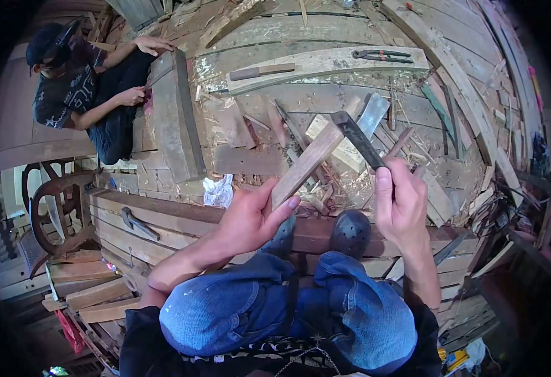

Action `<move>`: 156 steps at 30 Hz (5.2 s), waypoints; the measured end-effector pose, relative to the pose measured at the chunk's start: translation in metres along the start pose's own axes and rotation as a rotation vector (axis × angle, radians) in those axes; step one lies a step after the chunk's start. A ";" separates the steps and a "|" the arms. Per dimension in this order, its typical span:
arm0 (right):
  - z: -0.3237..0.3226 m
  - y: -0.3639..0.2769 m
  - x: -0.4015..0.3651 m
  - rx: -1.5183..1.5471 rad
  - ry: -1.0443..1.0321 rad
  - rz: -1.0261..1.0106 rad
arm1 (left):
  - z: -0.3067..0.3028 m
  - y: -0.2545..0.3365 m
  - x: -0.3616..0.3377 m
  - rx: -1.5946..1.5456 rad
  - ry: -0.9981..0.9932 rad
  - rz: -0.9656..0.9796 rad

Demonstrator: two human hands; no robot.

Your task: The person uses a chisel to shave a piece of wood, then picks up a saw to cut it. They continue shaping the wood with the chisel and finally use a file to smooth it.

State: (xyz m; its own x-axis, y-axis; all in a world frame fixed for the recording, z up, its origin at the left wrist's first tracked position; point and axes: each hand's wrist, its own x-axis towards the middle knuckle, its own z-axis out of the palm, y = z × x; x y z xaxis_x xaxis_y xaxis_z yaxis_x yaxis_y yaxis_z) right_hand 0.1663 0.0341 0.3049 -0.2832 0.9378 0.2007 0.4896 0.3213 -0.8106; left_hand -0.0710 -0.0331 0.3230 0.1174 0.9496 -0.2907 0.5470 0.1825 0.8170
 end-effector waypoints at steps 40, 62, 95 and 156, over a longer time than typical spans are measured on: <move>-0.016 0.012 0.007 0.022 -0.188 0.255 | -0.005 -0.007 -0.010 0.226 -0.023 0.001; -0.004 0.012 -0.013 1.794 -0.780 0.701 | -0.007 0.006 -0.008 -0.005 -0.134 -0.151; -0.007 0.010 -0.089 1.368 -0.392 0.657 | 0.011 -0.022 -0.007 -0.336 -0.220 -0.132; 0.033 0.202 -0.229 -0.954 -0.638 0.760 | 0.006 -0.046 -0.020 -0.274 -0.151 0.098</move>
State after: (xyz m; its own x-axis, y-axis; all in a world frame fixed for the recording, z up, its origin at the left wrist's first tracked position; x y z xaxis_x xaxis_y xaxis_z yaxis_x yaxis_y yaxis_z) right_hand 0.3027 -0.1202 0.0773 0.1071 0.7828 -0.6130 0.9905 -0.0308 0.1337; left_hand -0.0937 -0.0621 0.2879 0.2908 0.9213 -0.2582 0.2863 0.1737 0.9423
